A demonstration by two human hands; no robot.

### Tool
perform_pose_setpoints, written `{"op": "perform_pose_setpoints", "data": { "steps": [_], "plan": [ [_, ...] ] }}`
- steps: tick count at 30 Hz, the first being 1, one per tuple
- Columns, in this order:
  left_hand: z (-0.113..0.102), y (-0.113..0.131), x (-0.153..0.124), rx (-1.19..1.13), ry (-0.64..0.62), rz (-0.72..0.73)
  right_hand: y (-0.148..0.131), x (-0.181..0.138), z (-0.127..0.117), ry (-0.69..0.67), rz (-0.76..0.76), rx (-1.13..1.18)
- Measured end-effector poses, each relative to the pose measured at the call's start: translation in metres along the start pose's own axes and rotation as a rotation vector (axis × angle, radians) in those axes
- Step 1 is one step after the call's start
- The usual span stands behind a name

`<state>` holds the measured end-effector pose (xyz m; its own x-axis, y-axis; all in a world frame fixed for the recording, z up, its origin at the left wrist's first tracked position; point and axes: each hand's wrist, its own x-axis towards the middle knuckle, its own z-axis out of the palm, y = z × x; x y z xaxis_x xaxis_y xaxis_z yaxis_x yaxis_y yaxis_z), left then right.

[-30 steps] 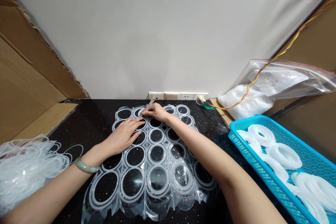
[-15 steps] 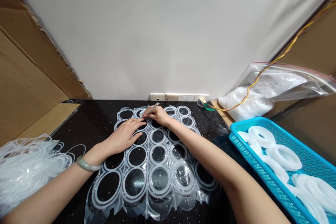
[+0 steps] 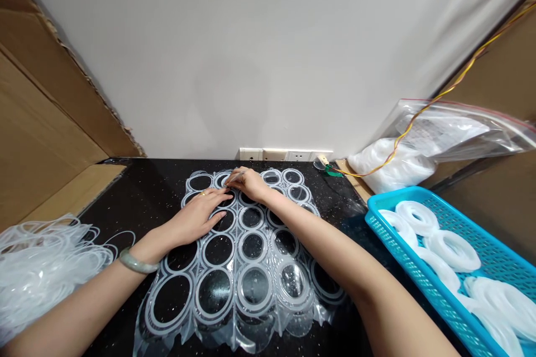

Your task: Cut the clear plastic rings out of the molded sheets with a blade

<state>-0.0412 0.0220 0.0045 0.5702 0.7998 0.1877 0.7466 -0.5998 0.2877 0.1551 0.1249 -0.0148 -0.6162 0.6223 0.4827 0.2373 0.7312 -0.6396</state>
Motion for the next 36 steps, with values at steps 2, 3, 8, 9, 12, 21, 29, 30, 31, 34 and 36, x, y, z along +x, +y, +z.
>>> {"op": "perform_pose_setpoints", "data": {
  "steps": [2,3,8,9,12,21,29,30,31,34,36],
  "plan": [
    [0.001,-0.001,0.0,0.0,0.005,0.001,0.001,0.001,0.003,0.009,0.007,-0.038],
    [0.001,-0.001,0.0,-0.001,0.009,0.005,0.002,0.002,0.005,0.018,0.004,-0.067],
    [0.002,-0.002,0.0,-0.022,-0.003,0.02,0.005,0.017,0.009,0.063,-0.016,-0.296],
    [0.002,-0.002,0.0,-0.025,-0.009,0.021,0.004,0.023,0.008,0.068,-0.002,-0.341],
    [0.0,-0.001,-0.001,-0.042,-0.02,0.033,-0.001,0.042,0.003,0.084,0.041,-0.474],
    [-0.003,0.0,-0.004,-0.065,-0.026,0.037,-0.031,0.087,0.003,-0.124,-0.109,-0.871],
    [-0.001,-0.002,-0.004,-0.084,0.004,0.055,-0.042,0.111,-0.02,-0.108,-0.149,-0.96],
    [-0.001,-0.001,-0.004,-0.084,0.004,0.057,-0.044,0.114,-0.024,-0.089,-0.156,-0.965],
    [-0.002,-0.001,-0.004,-0.082,0.001,0.061,-0.047,0.117,-0.027,-0.058,-0.156,-0.962],
    [-0.004,0.0,-0.005,-0.082,0.002,0.072,-0.054,0.127,-0.037,0.1,-0.127,-0.907],
    [-0.004,0.0,-0.005,-0.093,0.016,0.081,-0.059,0.134,-0.042,0.226,-0.104,-0.821]
  ]
}}
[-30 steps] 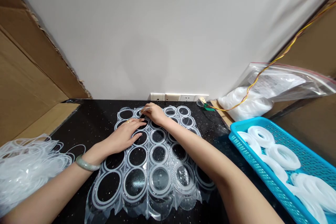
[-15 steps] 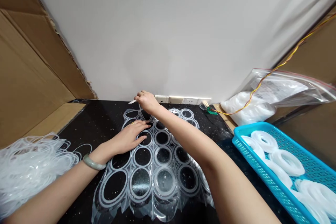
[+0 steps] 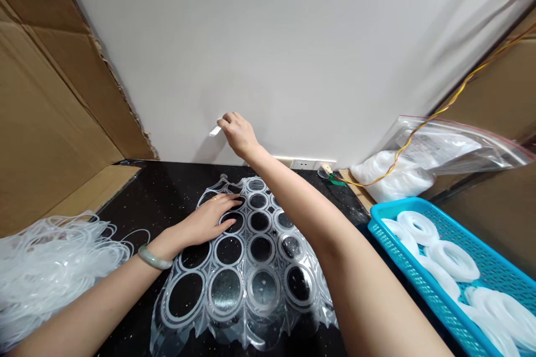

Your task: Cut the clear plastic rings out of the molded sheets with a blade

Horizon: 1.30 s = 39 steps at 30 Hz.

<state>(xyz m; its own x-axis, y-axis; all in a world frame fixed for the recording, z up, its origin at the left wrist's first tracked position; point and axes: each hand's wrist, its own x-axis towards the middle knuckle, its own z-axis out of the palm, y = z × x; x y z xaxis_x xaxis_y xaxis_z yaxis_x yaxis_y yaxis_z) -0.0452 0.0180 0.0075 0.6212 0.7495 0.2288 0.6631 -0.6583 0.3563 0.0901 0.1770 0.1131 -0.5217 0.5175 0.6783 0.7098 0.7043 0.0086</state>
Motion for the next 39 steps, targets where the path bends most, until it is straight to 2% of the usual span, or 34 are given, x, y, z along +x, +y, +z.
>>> {"op": "perform_pose_setpoints", "data": {
  "steps": [3,6,8,10,14,18,23,26,29,33,36,39],
  "plan": [
    [0.001,-0.002,0.0,-0.01,0.008,-0.003,-0.003,0.006,-0.008,0.12,0.119,0.217],
    [0.003,-0.005,0.0,-0.043,0.01,-0.007,-0.012,-0.008,-0.014,0.138,0.3,0.532],
    [0.0,-0.007,0.001,-0.126,0.039,-0.009,-0.017,-0.028,-0.02,0.102,0.461,0.761],
    [-0.005,-0.007,0.003,-0.238,0.119,-0.071,-0.022,-0.054,-0.028,0.064,0.612,0.988],
    [-0.025,-0.002,0.011,-0.359,0.294,-0.237,-0.028,-0.103,-0.051,-0.001,0.798,1.322],
    [-0.046,0.021,0.015,-0.525,0.301,-0.23,-0.038,-0.137,-0.071,-0.014,0.897,1.512],
    [-0.056,0.067,-0.006,-1.157,0.202,-0.274,-0.061,-0.163,-0.093,-0.025,0.909,1.733],
    [-0.056,0.088,-0.024,-1.218,0.257,-0.38,-0.076,-0.176,-0.104,-0.065,0.921,1.81],
    [-0.056,0.099,-0.04,-1.173,0.312,-0.472,-0.09,-0.187,-0.112,-0.12,0.933,1.816],
    [-0.071,0.096,-0.063,-0.948,0.35,-0.55,-0.095,-0.205,-0.122,-0.121,0.9,1.642],
    [-0.097,0.073,-0.093,-0.481,0.428,-0.558,-0.084,-0.223,-0.13,-0.062,0.886,1.464],
    [-0.122,0.031,-0.138,0.262,0.498,-0.477,-0.066,-0.247,-0.138,0.015,0.886,1.307]
  ]
}}
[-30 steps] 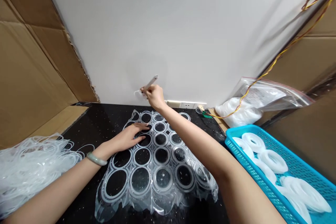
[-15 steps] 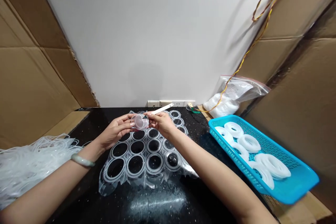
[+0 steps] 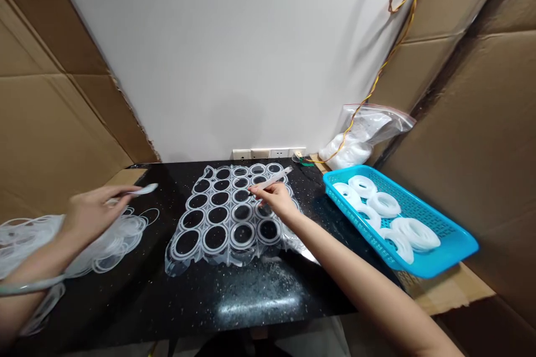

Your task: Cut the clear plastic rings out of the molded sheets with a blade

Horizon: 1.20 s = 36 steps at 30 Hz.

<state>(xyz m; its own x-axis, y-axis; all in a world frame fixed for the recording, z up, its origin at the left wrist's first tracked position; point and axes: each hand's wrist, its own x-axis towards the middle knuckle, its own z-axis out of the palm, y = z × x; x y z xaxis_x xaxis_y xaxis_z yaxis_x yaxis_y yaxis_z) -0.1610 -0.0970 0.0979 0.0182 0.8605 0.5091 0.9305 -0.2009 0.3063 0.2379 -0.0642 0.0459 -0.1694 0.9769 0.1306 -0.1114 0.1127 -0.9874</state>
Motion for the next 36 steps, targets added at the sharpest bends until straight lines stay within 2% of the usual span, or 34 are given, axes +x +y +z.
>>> {"op": "perform_pose_setpoints", "data": {
  "steps": [2,5,6,8,10,12,14,16,17,20,22,25,36],
  "plan": [
    [-0.008,-0.045,-0.009,0.214,-0.05,0.159,0.007,-0.008,-0.019,0.035,-0.018,-0.066],
    [-0.009,-0.097,-0.03,0.188,-0.302,0.165,0.017,-0.024,-0.039,0.024,-0.004,-0.165],
    [-0.008,-0.106,-0.037,0.166,-0.324,0.136,0.019,-0.029,-0.041,0.01,0.006,-0.191],
    [-0.006,-0.108,-0.047,0.158,-0.256,0.065,0.023,-0.038,-0.041,-0.014,0.022,-0.22],
    [-0.004,-0.088,-0.05,0.169,-0.111,0.05,0.025,-0.044,-0.035,-0.044,0.04,-0.232],
    [0.001,-0.05,-0.05,0.138,-0.026,0.143,0.026,-0.048,-0.024,-0.097,0.055,-0.238],
    [0.014,-0.001,-0.051,0.054,-0.054,0.279,0.028,-0.05,-0.012,-0.167,0.051,-0.254],
    [0.034,0.05,-0.058,-0.122,-0.153,0.488,0.032,-0.051,-0.001,-0.216,0.025,-0.271],
    [0.045,0.072,-0.064,-0.18,-0.247,0.588,0.035,-0.051,0.004,-0.222,0.013,-0.274],
    [0.074,0.119,-0.084,-0.265,-0.408,0.785,0.045,-0.052,0.013,-0.205,0.009,-0.261],
    [0.087,0.133,-0.094,-0.264,-0.429,0.818,0.049,-0.053,0.015,-0.205,0.019,-0.262],
    [0.094,0.137,-0.102,-0.238,-0.429,0.82,0.052,-0.054,0.016,-0.215,0.016,-0.283],
    [0.091,0.143,-0.106,-0.202,-0.522,0.783,0.05,-0.059,0.014,-0.242,-0.116,-0.404]
  ]
}}
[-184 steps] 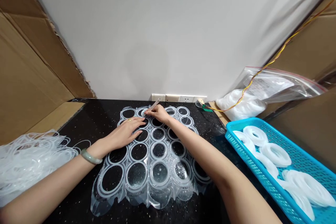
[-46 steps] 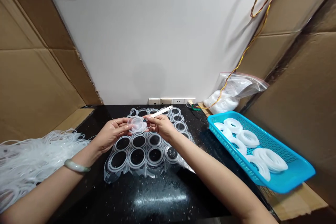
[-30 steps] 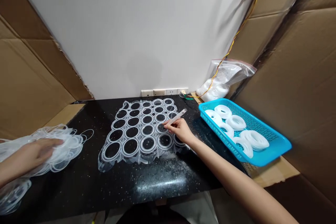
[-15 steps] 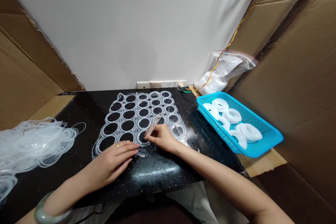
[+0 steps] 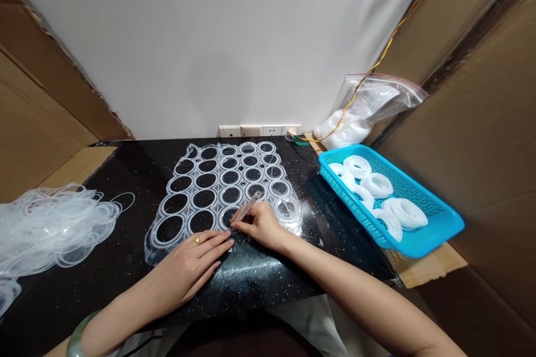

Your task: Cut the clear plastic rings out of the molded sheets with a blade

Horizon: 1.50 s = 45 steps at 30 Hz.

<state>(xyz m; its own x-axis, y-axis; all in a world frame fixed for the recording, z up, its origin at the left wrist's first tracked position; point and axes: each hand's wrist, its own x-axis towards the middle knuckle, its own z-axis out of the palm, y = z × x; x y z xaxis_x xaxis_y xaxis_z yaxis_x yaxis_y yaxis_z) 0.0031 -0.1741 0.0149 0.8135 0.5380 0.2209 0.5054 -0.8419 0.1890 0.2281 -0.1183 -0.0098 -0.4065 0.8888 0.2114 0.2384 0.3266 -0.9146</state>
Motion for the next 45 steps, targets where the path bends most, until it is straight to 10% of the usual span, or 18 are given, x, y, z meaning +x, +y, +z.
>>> {"op": "perform_pose_setpoints", "data": {
  "steps": [18,26,33,45],
  "plan": [
    [-0.008,-0.001,-0.001,-0.228,-0.114,-0.129,-0.01,0.038,-0.022,-0.061,-0.331,-0.804],
    [-0.012,-0.003,-0.001,-0.265,-0.053,-0.111,-0.007,0.077,-0.056,0.414,-0.224,-0.554],
    [-0.013,-0.036,0.025,-0.204,0.054,-0.096,0.013,0.057,-0.017,0.121,-0.001,-0.13],
    [0.006,-0.049,0.03,-0.09,0.081,-0.069,0.023,0.054,-0.007,0.081,0.056,0.029]
  ]
}}
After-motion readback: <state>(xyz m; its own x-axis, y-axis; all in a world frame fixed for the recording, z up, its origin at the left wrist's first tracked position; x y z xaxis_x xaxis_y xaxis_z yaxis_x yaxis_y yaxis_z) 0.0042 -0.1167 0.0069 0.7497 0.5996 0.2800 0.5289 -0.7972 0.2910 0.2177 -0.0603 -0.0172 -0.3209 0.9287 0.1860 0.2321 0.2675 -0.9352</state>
